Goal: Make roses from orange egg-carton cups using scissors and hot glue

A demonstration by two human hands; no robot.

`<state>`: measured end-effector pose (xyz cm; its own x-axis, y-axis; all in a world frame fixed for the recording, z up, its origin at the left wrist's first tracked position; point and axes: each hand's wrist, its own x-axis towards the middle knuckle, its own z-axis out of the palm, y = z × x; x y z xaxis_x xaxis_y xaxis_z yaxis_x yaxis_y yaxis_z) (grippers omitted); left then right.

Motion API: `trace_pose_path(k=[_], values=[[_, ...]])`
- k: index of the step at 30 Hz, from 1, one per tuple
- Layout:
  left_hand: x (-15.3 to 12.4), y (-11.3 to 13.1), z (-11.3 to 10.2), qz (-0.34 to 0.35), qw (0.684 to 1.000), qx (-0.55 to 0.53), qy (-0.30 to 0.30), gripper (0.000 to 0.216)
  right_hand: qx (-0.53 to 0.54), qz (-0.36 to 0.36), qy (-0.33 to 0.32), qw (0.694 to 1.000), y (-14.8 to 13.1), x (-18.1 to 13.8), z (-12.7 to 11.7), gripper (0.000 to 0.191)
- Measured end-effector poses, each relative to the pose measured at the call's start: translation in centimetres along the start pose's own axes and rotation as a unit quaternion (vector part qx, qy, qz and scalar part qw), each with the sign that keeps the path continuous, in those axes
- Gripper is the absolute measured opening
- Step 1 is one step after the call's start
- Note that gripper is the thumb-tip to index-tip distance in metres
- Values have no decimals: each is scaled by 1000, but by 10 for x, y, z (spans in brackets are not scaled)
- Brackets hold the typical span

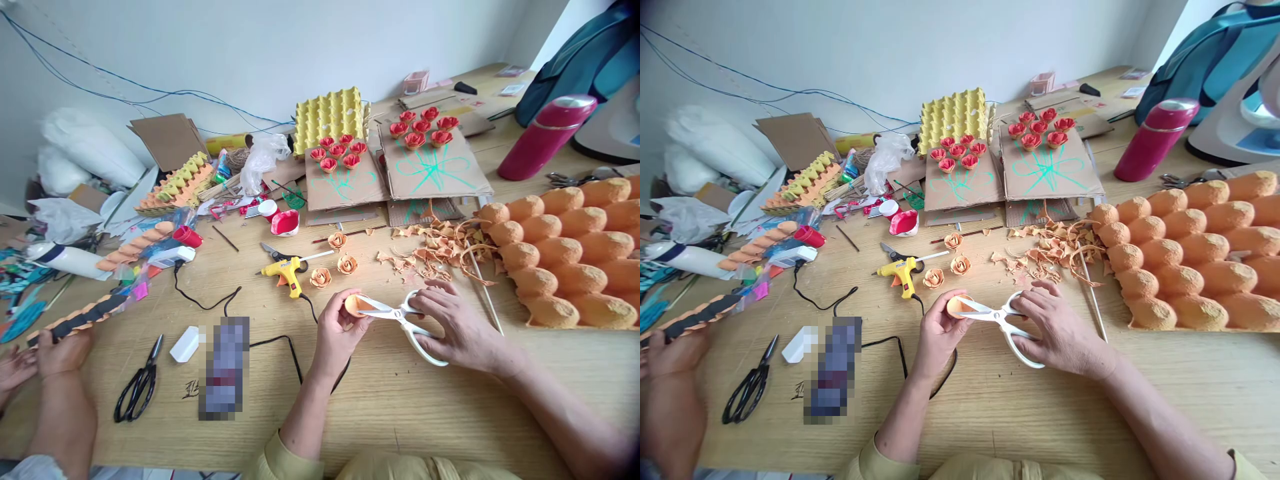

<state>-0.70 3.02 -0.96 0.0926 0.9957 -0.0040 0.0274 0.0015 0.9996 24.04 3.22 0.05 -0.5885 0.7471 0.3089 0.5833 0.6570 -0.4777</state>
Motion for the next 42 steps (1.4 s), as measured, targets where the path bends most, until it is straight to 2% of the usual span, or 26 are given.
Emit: trace_pose_path(k=[6,14,21,35,42], values=[[-1,8,0,-39,998,-18,-55,42,-25,-1,-11,1000,0,0,-1,23],[-1,8,0,-42,994,45,-86,33,-25,-12,-26,999,-1,0,-2,18],[-2,5,0,-44,990,99,-91,32,-22,-21,-26,999,-5,0,-4,17],[-2,7,-1,-47,990,78,-111,30,4,-49,-25,998,-6,-2,-9,13],[-2,3,-2,-4,992,95,-78,33,11,-54,-26,998,-5,-1,-10,12]])
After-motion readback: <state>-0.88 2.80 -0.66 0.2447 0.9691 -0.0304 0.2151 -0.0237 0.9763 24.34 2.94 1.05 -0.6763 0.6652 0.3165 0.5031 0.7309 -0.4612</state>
